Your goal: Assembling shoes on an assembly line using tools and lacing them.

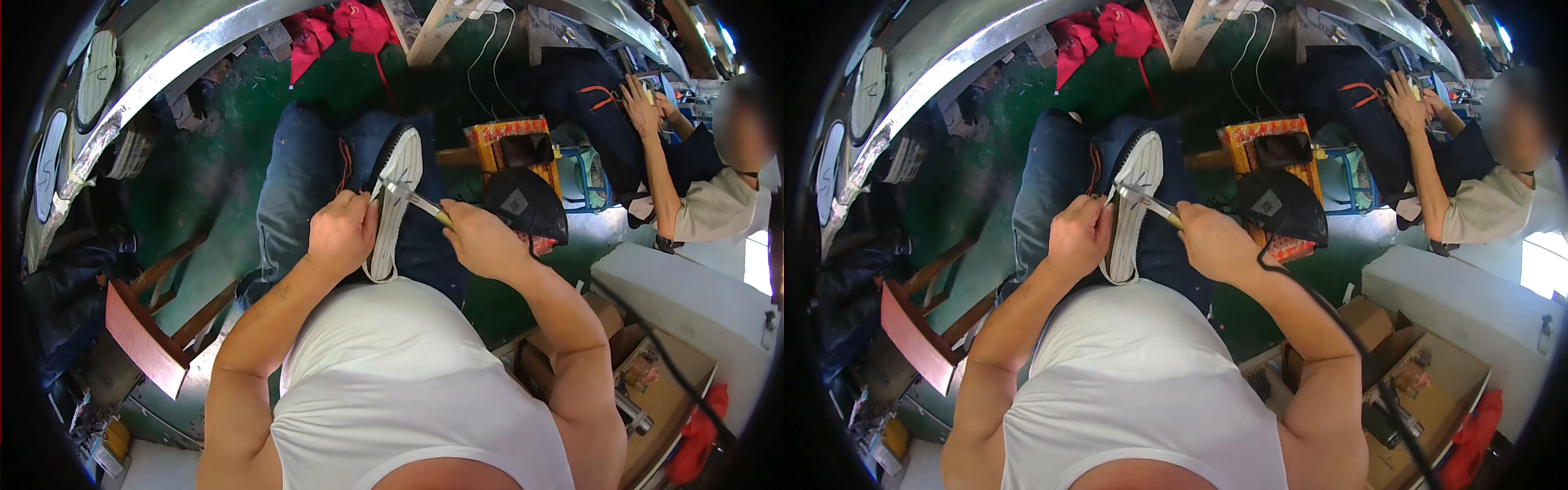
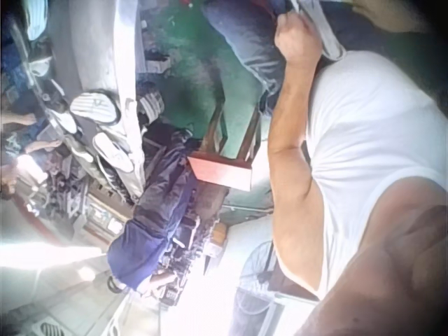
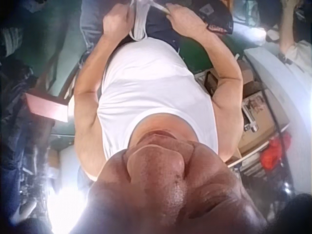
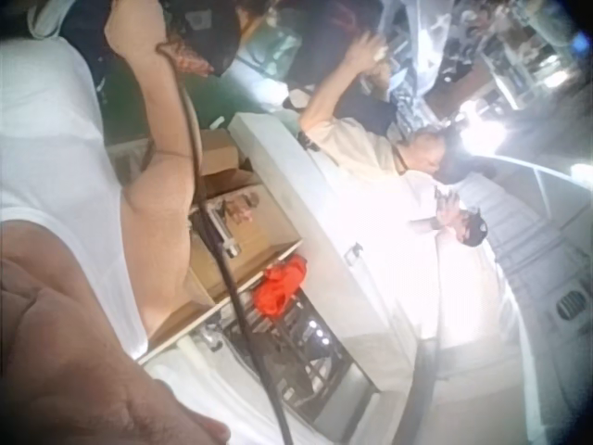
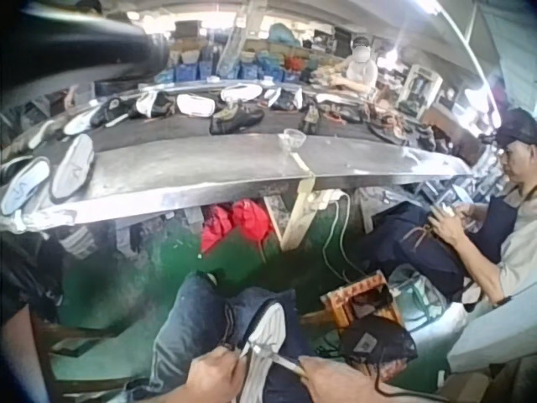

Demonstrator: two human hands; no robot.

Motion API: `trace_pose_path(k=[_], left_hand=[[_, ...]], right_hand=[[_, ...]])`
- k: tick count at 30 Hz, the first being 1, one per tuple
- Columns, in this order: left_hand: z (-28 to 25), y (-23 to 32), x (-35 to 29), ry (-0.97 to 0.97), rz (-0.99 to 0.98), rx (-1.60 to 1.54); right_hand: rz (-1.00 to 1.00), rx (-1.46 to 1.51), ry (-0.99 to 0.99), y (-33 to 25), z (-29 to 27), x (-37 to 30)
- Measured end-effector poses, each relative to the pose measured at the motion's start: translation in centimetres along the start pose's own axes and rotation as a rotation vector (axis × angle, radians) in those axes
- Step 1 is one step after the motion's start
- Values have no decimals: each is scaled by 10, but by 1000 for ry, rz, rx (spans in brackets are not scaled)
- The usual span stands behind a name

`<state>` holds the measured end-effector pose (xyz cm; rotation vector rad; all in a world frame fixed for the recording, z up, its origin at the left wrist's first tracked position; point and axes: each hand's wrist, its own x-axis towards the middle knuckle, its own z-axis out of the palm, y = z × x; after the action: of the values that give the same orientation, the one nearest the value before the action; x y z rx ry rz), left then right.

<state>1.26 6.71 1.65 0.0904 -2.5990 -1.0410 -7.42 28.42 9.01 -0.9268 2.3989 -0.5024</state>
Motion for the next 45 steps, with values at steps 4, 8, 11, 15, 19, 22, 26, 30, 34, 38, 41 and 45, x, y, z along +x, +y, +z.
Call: trace_pose_path(k=[4,8,11,15,19,22,26,30,34,38,41,45], left_hand=[[2,6,0,15,39,29],[-6,-8,13,-97,-18,-51],[24,-43,29,-89,-591,-572],[35,-39,27,-293,-1070,-932],[18,-27,17,-220,-1258,-1085],[11,-31,11,-138,-1273,-1206],[12,-51,1,-194,-906,-1451],[22,-64,11,-271,-857,-1298],[15,-51,17,-237,-898,-1259],[14,-48,22,-258,-921,-1207],[11,-42,23,-217,-938,-1238],[12,-43,26,-171,-988,-1226]], right_hand=[[53,-148,-285,-17,-33,16],[410,432,-601,-15,-63,41],[451,341,-670,-37,-70,56],[321,58,-657,-39,-62,69],[87,10,-433,-27,-25,61],[100,122,-391,-30,-16,58],[114,364,-261,-24,21,48],[314,735,-146,-21,77,38],[419,1006,-239,-16,86,36],[386,1581,-528,19,84,39],[421,1905,-885,49,74,49],[380,1501,-883,56,42,57]])
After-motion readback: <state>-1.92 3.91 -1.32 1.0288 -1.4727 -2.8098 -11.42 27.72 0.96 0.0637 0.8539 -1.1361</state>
